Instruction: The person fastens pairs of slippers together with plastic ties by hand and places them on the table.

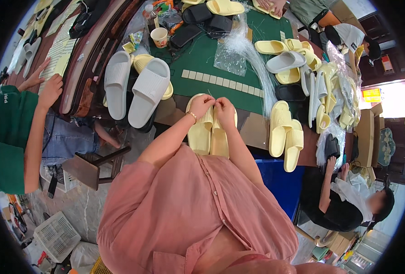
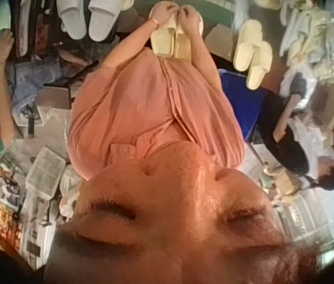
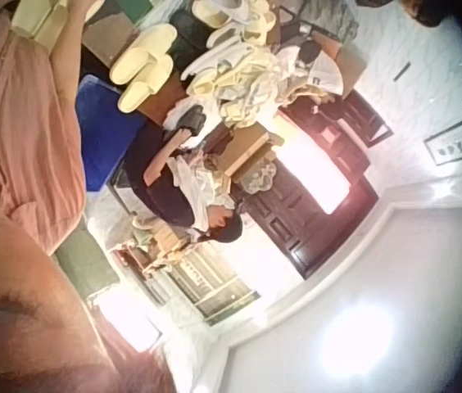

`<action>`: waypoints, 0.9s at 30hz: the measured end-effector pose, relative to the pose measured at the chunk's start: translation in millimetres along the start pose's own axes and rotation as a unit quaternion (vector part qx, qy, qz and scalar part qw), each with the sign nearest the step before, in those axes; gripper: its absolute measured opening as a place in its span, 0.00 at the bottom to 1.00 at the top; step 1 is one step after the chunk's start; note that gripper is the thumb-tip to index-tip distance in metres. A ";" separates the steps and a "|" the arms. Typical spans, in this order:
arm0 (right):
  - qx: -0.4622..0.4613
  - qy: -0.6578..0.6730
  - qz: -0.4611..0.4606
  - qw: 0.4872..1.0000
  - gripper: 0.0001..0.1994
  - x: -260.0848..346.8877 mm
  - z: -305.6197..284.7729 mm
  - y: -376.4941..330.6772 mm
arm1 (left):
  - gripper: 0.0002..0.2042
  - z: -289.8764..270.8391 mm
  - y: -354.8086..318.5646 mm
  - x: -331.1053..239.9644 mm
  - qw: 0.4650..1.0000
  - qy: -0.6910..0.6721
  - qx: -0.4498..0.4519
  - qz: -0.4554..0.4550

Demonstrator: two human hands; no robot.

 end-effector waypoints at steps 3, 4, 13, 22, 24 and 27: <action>-0.032 -0.017 -0.002 0.999 0.03 3.6 -2.3 -2.6 | 0.08 -4.5 0.8 5.5 0.994 -0.096 -0.035 -0.040; -0.032 -0.018 -0.001 0.999 0.03 1.1 -2.9 -2.6 | 0.08 -4.2 0.7 4.7 0.994 -0.096 -0.034 -0.041; -0.028 0.056 0.051 0.997 0.03 -7.8 -1.9 -3.7 | 0.09 -0.7 2.4 -0.4 0.998 -0.062 0.002 -0.029; -0.019 0.018 -0.011 1.000 0.02 1.7 2.7 -7.0 | 0.08 1.5 -2.8 4.6 1.000 -0.027 -0.002 -0.011; -0.020 0.024 0.021 0.999 0.02 -1.6 0.2 -7.0 | 0.07 -1.3 -4.6 3.5 0.998 -0.039 -0.037 -0.025; -0.018 0.007 0.019 1.000 0.02 -4.6 -4.6 -6.3 | 0.06 -5.6 -5.1 0.7 0.991 -0.076 -0.091 -0.059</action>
Point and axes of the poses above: each hand's wrist, its own y-axis towards the middle knuckle, its own z-axis out of the palm, x = y × z, the point moved 5 cm from there along y, towards the middle knuckle, and after that the axes turned 7 degrees about y, right-handed, at the moved point
